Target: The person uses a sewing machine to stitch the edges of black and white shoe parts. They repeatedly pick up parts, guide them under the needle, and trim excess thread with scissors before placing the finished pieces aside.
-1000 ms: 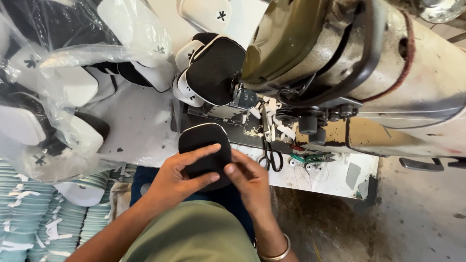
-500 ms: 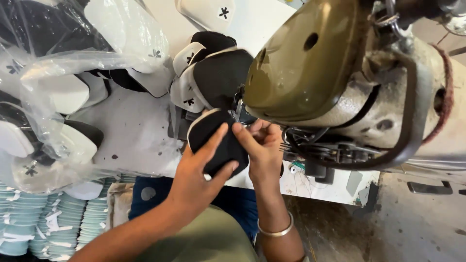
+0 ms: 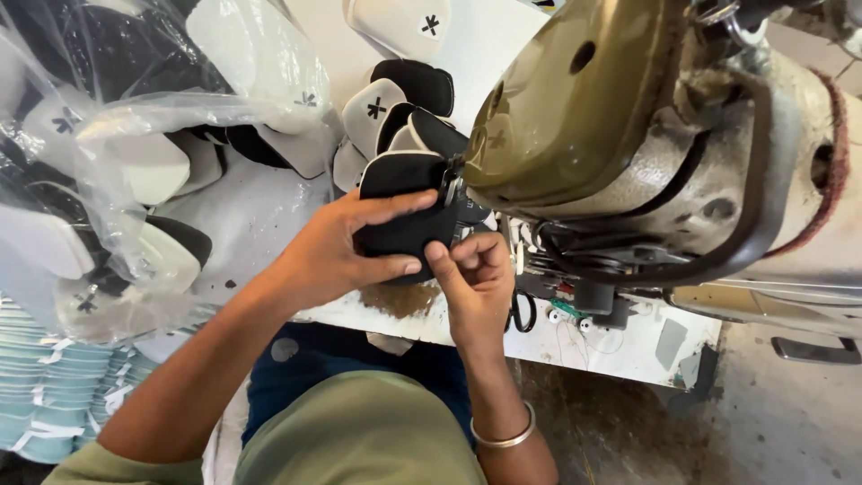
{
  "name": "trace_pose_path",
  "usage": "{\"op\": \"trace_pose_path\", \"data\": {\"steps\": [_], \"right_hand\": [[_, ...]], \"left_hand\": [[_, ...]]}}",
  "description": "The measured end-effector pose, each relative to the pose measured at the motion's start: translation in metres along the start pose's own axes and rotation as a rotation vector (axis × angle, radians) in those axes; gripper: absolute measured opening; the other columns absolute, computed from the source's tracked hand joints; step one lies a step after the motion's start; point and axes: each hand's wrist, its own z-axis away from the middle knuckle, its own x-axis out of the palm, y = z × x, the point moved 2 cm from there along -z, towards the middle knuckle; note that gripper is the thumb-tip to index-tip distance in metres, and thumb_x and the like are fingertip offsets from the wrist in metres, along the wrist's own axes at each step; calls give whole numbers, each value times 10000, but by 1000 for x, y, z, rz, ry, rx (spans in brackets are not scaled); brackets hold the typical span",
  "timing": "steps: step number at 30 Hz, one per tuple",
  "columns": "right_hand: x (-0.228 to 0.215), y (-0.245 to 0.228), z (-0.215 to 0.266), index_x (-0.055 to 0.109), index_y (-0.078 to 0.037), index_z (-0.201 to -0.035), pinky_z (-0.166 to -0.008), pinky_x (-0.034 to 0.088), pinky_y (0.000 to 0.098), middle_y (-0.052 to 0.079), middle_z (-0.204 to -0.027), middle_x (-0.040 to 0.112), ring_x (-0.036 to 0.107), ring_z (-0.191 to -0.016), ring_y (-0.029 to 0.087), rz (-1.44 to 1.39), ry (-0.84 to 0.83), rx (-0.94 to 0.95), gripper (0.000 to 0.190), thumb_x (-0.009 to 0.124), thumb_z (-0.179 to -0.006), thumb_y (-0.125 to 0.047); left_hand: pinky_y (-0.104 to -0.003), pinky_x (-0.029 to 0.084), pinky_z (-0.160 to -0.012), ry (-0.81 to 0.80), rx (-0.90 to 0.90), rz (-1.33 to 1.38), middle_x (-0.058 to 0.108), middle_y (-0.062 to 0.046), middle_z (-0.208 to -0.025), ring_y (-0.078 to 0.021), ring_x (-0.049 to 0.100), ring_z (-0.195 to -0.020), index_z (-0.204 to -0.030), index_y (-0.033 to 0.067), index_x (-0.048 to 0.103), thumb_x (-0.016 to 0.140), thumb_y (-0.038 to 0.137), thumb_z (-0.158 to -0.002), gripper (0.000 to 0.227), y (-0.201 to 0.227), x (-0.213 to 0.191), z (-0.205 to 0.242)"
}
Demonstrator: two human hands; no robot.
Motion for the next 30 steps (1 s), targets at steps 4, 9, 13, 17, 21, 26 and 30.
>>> {"op": "trace_pose_path", "data": {"steps": [4, 9, 13, 17, 21, 26, 30], "right_hand": [[-1, 2, 2, 514, -86, -973, -725, 392, 165, -61, -876, 470, 436, -782, 19, -19, 20, 21, 261, 741, -952, 41], [9, -5, -6, 489, -90, -952, -724, 512, 218, -34, -875, 517, 527, -783, 45, -59, 7, 46, 264, 729, -958, 19], [10, -1, -13, 463, -94, -927, -709, 604, 288, 15, -872, 596, 613, -775, 85, -115, 31, 70, 287, 728, -953, 13], [13, -6, -19, 423, -106, -892, -678, 607, 301, 76, -866, 687, 666, -720, 128, -126, 80, 87, 345, 740, -937, 23], [15, -8, -24, 395, -114, -852, -624, 592, 299, 91, -808, 699, 678, -658, 149, -102, 122, 71, 394, 753, -923, 35], [18, -7, -28, 396, -112, -827, -593, 583, 298, 69, -760, 661, 678, -656, 151, -63, 154, -4, 402, 759, -941, 19], [22, -12, -28, 400, -110, -801, -562, 580, 300, 64, -738, 649, 698, -651, 165, -41, 195, 11, 380, 738, -946, -14]], "left_hand": [[-348, 458, -1085, -11, -21, 65, 639, -96, -1370, -229, 595, -1254, -1428, 150, 621, 848, 101, -774, 695, 2, -4, -3], [-293, 519, -989, -122, -154, 85, 770, -54, -1179, -114, 660, -1059, -1415, 144, 638, 842, 100, -777, 672, 4, -18, -23], [-278, 509, -1003, -160, -32, 137, 749, -31, -1242, -74, 643, -1098, -1408, 78, 619, 827, 54, -783, 658, -1, -25, -39], [-260, 519, -977, -207, -192, 209, 746, 8, -1219, -53, 630, -1065, -1413, 91, 625, 815, 48, -782, 660, 1, -27, -53], [-252, 506, -966, -193, -213, 144, 763, 4, -1178, -65, 644, -1045, -1410, 99, 635, 828, 60, -775, 665, 7, -30, -61], [-262, 550, -922, -125, -295, 372, 762, -25, -1147, -86, 670, -997, -1415, 97, 635, 815, 59, -770, 671, 5, -27, -58], [-187, 525, -905, 144, -68, 243, 707, 36, -1168, -6, 615, -1000, -1434, 60, 580, 827, 73, -828, 654, 0, -11, -37]]}}
